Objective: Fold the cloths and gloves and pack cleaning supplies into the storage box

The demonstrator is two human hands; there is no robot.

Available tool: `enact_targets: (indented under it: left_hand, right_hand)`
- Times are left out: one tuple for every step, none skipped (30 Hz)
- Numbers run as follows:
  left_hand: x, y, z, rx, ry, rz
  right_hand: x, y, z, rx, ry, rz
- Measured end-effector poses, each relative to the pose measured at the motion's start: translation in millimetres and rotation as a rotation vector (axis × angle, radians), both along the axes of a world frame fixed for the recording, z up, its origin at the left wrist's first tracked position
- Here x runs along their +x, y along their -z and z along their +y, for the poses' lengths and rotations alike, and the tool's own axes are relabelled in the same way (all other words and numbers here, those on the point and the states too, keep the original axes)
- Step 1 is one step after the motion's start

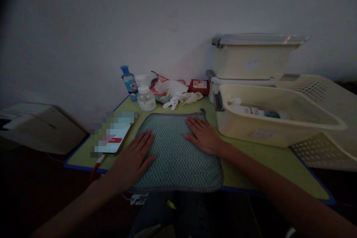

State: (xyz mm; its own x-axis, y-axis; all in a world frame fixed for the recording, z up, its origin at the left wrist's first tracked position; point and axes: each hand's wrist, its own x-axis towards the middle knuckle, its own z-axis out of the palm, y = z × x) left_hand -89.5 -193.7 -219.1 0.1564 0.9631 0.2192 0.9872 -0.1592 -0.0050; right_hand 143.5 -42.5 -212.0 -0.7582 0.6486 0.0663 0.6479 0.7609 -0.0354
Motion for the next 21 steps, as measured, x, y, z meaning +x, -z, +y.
enact_targets:
  left_hand:
    - [1.0,-3.2,-2.2,-0.007,-0.007,0.007]
    - [2.2,-8.0,-3.0,-0.019,-0.016,0.016]
    - [3.9,-14.2,-1.9,-0.034,-0.022,0.024]
    - [6.2,-21.5,1.2,-0.048,-0.022,0.030]
    - [9.1,-29.2,6.4,-0.057,-0.018,0.037]
    - [12.7,-36.6,13.6,-0.053,0.001,0.038]
    - [16.9,-42.7,22.5,-0.034,0.022,0.032]
    - [21.6,-46.9,32.5,-0.011,0.055,0.021]
    - [26.6,-48.7,43.0,0.010,0.066,0.008]
    - [31.3,-48.0,53.4,0.023,0.077,-0.001]
    - [35.6,-44.9,63.0,0.023,0.099,0.002]
    - [39.1,-39.8,71.3,0.015,0.100,0.005]
    - [41.6,-33.4,77.8,-0.002,0.119,0.015]
    - [43.0,-26.5,82.4,-0.019,0.125,0.014]
    - [43.3,-19.7,85.2,-0.031,0.109,0.001]
    - [42.7,-13.9,86.3,-0.040,0.093,-0.013]
    - [41.4,-9.3,86.1,-0.047,0.072,-0.028]
    - [39.8,-6.3,85.0,-0.053,0.053,-0.038]
    - [38.0,-4.8,83.4,-0.061,0.041,-0.042]
    - [36.2,-4.6,81.8,-0.072,0.033,-0.039]
    - [34.5,-5.2,80.4,-0.082,0.025,-0.036]
  right_hand:
    - [1.2,-1.5,0.4,-0.009,-0.007,-0.008]
    - [1.5,-3.7,0.9,-0.024,-0.014,-0.018]
    - [0.7,-6.7,1.3,-0.043,-0.020,-0.026]
    - [-1.5,-10.5,1.5,-0.062,-0.021,-0.021]
    - [-5.1,-14.7,1.3,-0.079,-0.014,0.001]
    - [-10.0,-19.1,0.5,-0.086,0.000,0.042]
    - [-16.2,-23.4,-1.0,-0.081,0.022,0.103]
    - [-23.2,-27.0,-3.0,-0.065,0.043,0.166]
    - [-30.8,-29.7,-5.4,-0.039,0.057,0.218]
    - [-38.4,-30.9,-8.1,-0.016,0.062,0.258]
    - [-45.5,-30.5,-10.7,0.001,0.062,0.283]
    - [-51.6,-28.6,-12.9,0.013,0.054,0.296]
    - [-56.4,-25.4,-14.6,0.021,0.042,0.296]
    - [-59.6,-21.1,-15.8,0.025,0.029,0.286]
    - [-61.3,-16.5,-16.3,0.027,0.014,0.269]
    - [-61.5,-12.0,-16.3,0.026,0.000,0.246]
    - [-60.5,-8.0,-15.9,0.021,-0.012,0.220]
    - [-58.6,-4.9,-15.1,0.012,-0.021,0.191]
    - [-56.1,-2.8,-14.1,0.001,-0.028,0.162]
    - [-53.3,-1.7,-12.8,-0.010,-0.032,0.134]
    - [-50.2,-1.5,-11.4,-0.020,-0.035,0.108]
